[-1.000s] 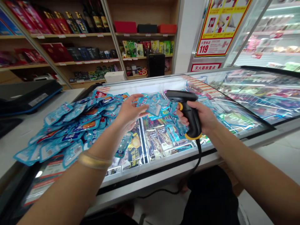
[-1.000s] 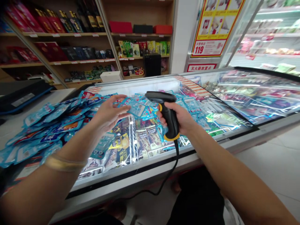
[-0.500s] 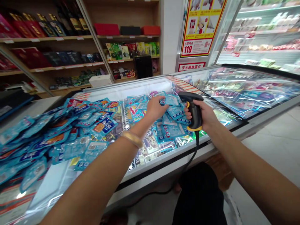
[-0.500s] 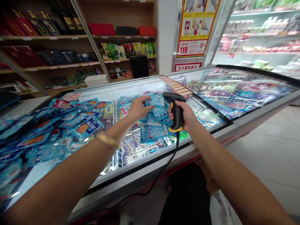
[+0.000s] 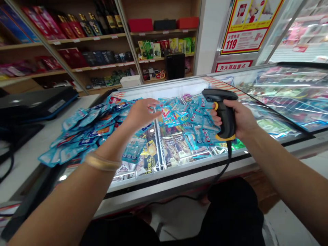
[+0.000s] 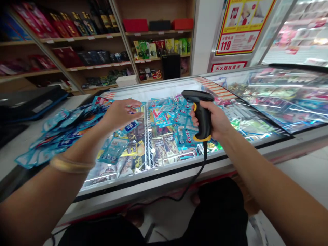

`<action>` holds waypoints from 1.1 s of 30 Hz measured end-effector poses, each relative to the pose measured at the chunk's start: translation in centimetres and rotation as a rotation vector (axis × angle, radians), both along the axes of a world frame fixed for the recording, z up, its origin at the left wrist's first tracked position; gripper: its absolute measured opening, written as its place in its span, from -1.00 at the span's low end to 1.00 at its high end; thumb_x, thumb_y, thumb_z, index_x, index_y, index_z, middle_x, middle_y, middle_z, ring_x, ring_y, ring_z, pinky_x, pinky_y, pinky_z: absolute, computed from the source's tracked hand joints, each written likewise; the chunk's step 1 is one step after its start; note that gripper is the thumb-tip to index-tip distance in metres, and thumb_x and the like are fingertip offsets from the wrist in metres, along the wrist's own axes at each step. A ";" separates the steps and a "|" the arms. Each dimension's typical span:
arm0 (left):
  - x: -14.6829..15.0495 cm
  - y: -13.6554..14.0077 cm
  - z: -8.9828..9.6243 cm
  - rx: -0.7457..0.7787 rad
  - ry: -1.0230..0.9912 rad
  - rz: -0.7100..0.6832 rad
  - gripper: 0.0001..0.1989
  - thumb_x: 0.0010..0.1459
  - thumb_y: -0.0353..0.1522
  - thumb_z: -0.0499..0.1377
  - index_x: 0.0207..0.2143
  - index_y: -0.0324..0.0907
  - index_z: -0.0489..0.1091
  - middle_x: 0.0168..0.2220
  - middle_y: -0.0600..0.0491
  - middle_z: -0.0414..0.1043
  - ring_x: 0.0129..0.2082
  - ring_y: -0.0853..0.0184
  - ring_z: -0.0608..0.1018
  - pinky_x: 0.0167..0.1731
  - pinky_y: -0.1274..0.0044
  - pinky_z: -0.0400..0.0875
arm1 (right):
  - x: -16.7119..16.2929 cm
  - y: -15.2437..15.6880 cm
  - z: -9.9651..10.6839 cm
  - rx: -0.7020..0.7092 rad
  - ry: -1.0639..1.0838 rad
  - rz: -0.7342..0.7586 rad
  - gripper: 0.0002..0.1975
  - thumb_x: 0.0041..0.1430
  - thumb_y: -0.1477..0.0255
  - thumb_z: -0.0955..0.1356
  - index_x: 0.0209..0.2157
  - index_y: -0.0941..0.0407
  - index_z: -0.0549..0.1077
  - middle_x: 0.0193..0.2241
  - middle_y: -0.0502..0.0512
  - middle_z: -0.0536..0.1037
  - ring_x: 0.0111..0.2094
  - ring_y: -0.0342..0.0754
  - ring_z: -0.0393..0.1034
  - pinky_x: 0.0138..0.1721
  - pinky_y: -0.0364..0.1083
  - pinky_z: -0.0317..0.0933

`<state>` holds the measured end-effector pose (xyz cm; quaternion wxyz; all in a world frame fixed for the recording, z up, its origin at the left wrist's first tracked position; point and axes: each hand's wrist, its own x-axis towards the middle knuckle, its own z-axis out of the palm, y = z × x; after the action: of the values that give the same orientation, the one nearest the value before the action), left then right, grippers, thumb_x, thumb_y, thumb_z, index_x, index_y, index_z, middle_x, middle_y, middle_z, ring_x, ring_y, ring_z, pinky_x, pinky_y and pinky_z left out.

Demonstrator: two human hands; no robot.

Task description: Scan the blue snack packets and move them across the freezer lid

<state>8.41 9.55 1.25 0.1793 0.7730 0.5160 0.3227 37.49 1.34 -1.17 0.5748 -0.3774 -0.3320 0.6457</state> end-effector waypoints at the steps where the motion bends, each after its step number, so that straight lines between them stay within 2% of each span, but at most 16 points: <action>1: -1.7 -0.4 0.1 -0.025 0.045 -0.005 -0.63 -0.14 -0.27 0.37 -0.21 -0.16 0.55 -0.27 -0.05 0.56 -0.38 0.30 0.52 -0.28 0.50 0.38 | -1.3 0.0 0.0 -0.009 0.001 0.042 -0.83 0.08 0.32 0.36 -0.35 0.14 0.43 -0.53 0.06 0.41 -0.60 -0.16 0.22 -0.64 -0.19 0.21; 4: -6.1 -1.8 -0.3 -0.109 0.265 -0.085 -0.58 -0.25 -0.16 0.41 -0.26 -0.07 0.56 -0.25 -0.01 0.57 -0.28 0.22 0.54 -0.22 0.47 0.36 | -5.7 -0.1 -0.6 -0.067 0.009 0.210 -0.81 0.05 0.31 0.37 -0.35 0.15 0.43 -0.53 0.05 0.44 -0.60 -0.18 0.25 -0.63 -0.20 0.21; 7: -8.7 -3.3 -1.3 -0.168 0.502 -0.173 -0.41 -0.36 -0.07 0.44 -0.20 -0.07 0.55 -0.18 -0.06 0.54 -0.13 0.08 0.51 -0.08 0.37 0.33 | -9.4 -0.6 -1.8 -0.158 -0.007 0.399 -0.79 0.00 0.31 0.41 -0.38 0.16 0.42 -0.54 0.04 0.47 -0.61 -0.19 0.29 -0.61 -0.22 0.23; 11: -9.8 -4.7 -3.0 -0.162 0.658 -0.144 -0.13 -0.46 0.02 0.44 -0.02 -0.12 0.48 -0.05 -0.15 0.44 -0.01 -0.05 0.43 -0.01 0.29 0.29 | -12.0 -1.2 -3.5 -0.201 -0.033 0.541 -0.75 -0.01 0.29 0.43 -0.36 0.18 0.43 -0.54 0.04 0.49 -0.63 -0.19 0.31 -0.63 -0.21 0.22; 14: -9.8 -5.0 -3.8 -0.129 0.648 -0.109 -0.09 -0.49 0.03 0.45 -0.03 -0.17 0.44 -0.03 -0.18 0.39 0.03 -0.10 0.39 0.02 0.26 0.27 | -12.4 -1.5 -4.1 -0.218 -0.026 0.591 -0.74 0.01 0.29 0.43 -0.33 0.19 0.45 -0.54 0.05 0.49 -0.62 -0.18 0.32 -0.62 -0.21 0.22; 16: -9.6 -5.2 -4.1 -0.109 0.546 -0.112 -0.14 -0.52 -0.03 0.48 -0.09 -0.18 0.43 -0.07 -0.15 0.42 0.01 -0.08 0.41 0.01 0.27 0.28 | -12.3 -1.6 -4.2 -0.231 -0.009 0.601 -0.75 0.00 0.30 0.43 -0.34 0.19 0.44 -0.53 0.05 0.49 -0.62 -0.18 0.32 -0.61 -0.21 0.23; 18: -9.4 -5.4 -4.2 -0.114 0.380 -0.079 -0.19 -0.48 -0.11 0.50 -0.10 -0.15 0.39 -0.19 -0.07 0.45 -0.10 0.01 0.47 -0.09 0.34 0.33 | -12.1 -1.7 -4.1 -0.234 0.009 0.593 -0.75 -0.01 0.30 0.44 -0.35 0.18 0.44 -0.52 0.06 0.49 -0.62 -0.18 0.32 -0.62 -0.21 0.22; 21: -8.8 -5.9 -4.3 -0.132 0.123 0.045 -0.29 -0.31 -0.22 0.47 -0.05 -0.11 0.33 -0.36 0.10 0.43 -0.36 0.23 0.49 -0.33 0.48 0.34 | -11.9 -1.8 -3.7 -0.202 0.033 0.549 -0.71 -0.05 0.28 0.45 -0.33 0.17 0.44 -0.51 0.04 0.48 -0.62 -0.19 0.30 -0.63 -0.22 0.20; 23: -8.3 -6.1 -4.3 -0.129 -0.029 0.122 -0.32 -0.25 -0.26 0.44 -0.04 -0.12 0.30 -0.40 0.14 0.41 -0.45 0.31 0.46 -0.43 0.52 0.31 | -11.8 -1.8 -3.6 -0.160 0.047 0.512 -0.70 -0.06 0.27 0.45 -0.33 0.17 0.43 -0.51 0.03 0.46 -0.61 -0.19 0.29 -0.62 -0.22 0.19; 28: -7.3 -5.8 -5.2 -0.250 -0.366 0.206 -0.28 -0.34 -0.28 0.48 -0.07 -0.21 0.34 -0.45 0.13 0.45 -0.48 0.34 0.48 -0.46 0.53 0.34 | -11.5 -1.9 -3.3 -0.080 0.067 0.477 -0.71 -0.02 0.26 0.42 -0.30 0.16 0.43 -0.50 0.03 0.44 -0.61 -0.20 0.26 -0.62 -0.21 0.18; 33: -6.7 -5.1 -6.6 -0.344 -0.712 0.197 -0.35 -0.44 -0.31 0.49 -0.20 -0.22 0.42 -0.43 0.11 0.50 -0.44 0.34 0.51 -0.37 0.48 0.41 | -11.7 -2.1 -3.1 -0.054 0.064 0.521 -0.70 -0.05 0.25 0.44 -0.35 0.16 0.41 -0.51 0.04 0.45 -0.60 -0.19 0.28 -0.61 -0.21 0.18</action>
<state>1.67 4.45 -5.30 0.4419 0.5185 0.5396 0.4947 25.84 -0.73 -4.25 0.3891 -0.2738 -0.3821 0.7922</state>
